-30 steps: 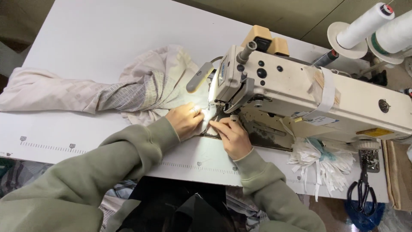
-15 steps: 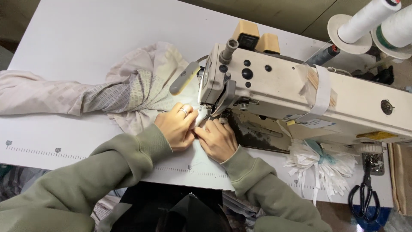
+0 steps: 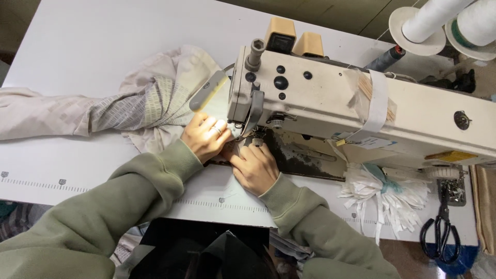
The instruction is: Sewing a seam on a large piece of fabric using an industrial sewing machine
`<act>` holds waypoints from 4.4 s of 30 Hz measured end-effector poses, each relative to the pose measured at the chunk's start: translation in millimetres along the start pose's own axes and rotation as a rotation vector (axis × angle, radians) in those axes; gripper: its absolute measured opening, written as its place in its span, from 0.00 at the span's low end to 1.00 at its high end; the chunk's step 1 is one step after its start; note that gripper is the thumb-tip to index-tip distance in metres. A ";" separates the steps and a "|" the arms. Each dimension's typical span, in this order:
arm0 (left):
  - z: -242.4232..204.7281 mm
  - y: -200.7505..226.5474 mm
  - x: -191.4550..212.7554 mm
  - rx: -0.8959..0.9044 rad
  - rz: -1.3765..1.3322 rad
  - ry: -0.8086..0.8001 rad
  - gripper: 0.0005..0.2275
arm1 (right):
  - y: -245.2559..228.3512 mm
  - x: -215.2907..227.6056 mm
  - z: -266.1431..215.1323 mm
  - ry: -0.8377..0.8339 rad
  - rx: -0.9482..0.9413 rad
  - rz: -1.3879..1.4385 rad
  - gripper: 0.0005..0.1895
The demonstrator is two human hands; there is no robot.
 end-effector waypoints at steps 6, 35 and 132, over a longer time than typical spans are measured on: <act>-3.7 1.6 3.9 0.015 -0.371 0.099 0.10 | -4.3 5.1 2.1 -0.008 0.004 -0.002 0.09; -7.3 -7.7 1.1 0.215 -0.638 0.032 0.03 | -3.0 6.9 4.3 -0.022 -0.014 0.024 0.14; -22.4 -17.9 8.0 0.328 -0.431 0.120 0.09 | 13.2 32.2 42.9 0.037 0.072 0.106 0.11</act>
Point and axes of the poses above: each hand's wrist, its own z-axis towards the middle knuckle, its own x-axis out of the back of the hand, y = z × x, the point moved 9 cm from there along z, towards the middle knuckle, and after that the axes turned 15 degrees about -x, right-handed, at the moved point
